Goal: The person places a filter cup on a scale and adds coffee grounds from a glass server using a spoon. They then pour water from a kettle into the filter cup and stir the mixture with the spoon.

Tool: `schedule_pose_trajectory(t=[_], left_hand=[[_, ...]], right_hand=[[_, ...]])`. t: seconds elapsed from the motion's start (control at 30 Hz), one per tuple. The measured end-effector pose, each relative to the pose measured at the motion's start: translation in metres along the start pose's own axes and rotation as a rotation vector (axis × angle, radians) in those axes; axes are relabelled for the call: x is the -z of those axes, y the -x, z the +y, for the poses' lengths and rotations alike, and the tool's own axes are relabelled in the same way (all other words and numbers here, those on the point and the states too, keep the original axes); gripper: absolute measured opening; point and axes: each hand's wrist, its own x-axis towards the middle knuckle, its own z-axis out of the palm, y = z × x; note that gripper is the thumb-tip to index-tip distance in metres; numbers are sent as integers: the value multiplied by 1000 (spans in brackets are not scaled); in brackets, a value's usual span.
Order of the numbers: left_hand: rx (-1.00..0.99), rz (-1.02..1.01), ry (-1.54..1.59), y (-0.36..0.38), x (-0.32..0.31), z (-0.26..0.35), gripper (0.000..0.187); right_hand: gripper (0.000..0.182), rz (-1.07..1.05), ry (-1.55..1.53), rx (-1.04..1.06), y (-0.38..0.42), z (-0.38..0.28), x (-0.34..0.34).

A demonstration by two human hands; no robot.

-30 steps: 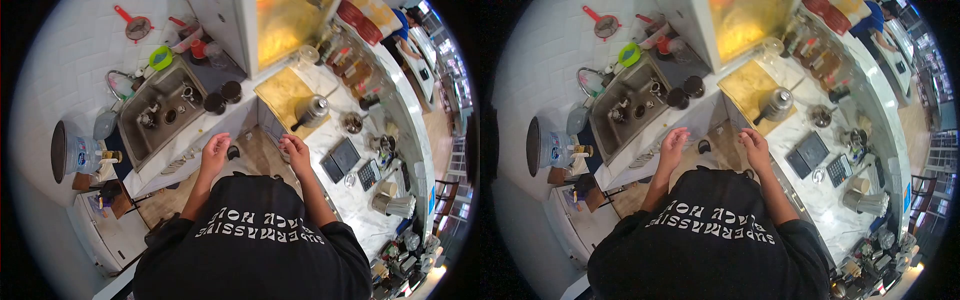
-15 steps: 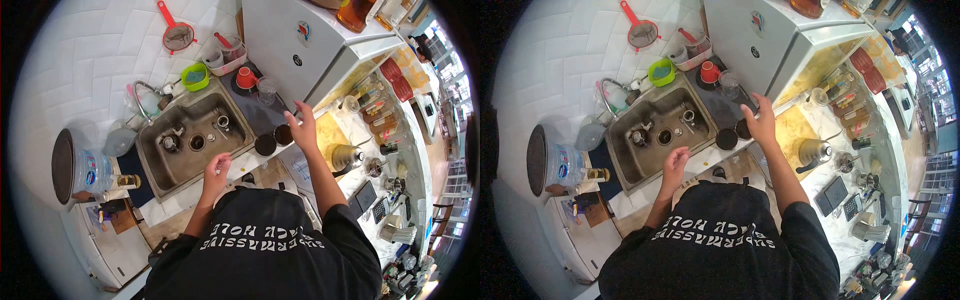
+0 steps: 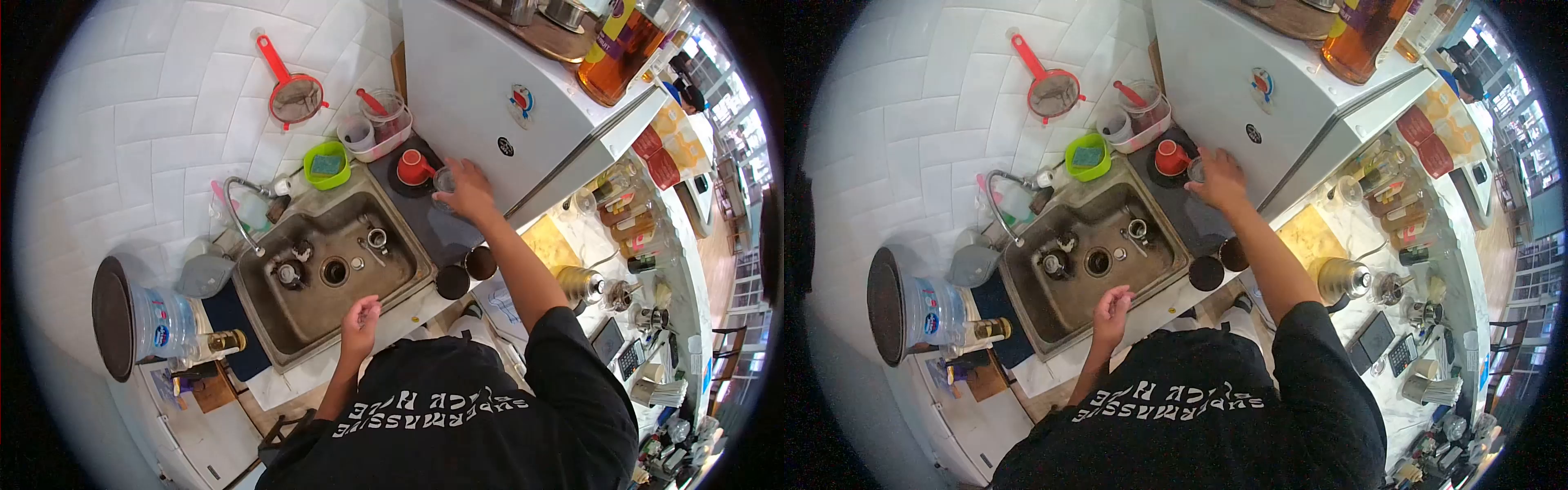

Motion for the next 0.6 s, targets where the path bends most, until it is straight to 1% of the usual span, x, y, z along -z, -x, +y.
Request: schedule_pose_trajectory(t=[0.1, 0.2, 0.27, 0.4, 0.47, 0.5, 0.57, 0.6], left_hand=[[0, -11, -21, -9, -1, 3, 28], [25, -71, -20, -20, -4, 6, 27], [23, -89, -19, -24, -9, 8, 27], [22, -162, -54, -39, -15, 5, 28], [30, -185, -28, -48, -19, 1, 28], [40, -204, -1, -52, -22, 4, 28], [46, -214, -17, -59, -28, 9, 28], [51, -220, -29, -63, -30, 12, 28]], right_hand=[[87, -44, 21, -51, 1, -1, -11], [83, -17, 11, -56, 1, 3, -20], [79, 10, -78, -55, 5, 6, -20], [77, 46, -137, -77, 13, 7, -18], [69, 117, -150, -75, 21, 3, -15], [69, 119, -153, -81, 22, 5, -19], [61, 223, -223, -79, 26, 9, -28], [61, 224, -226, -85, 29, 9, -28]])
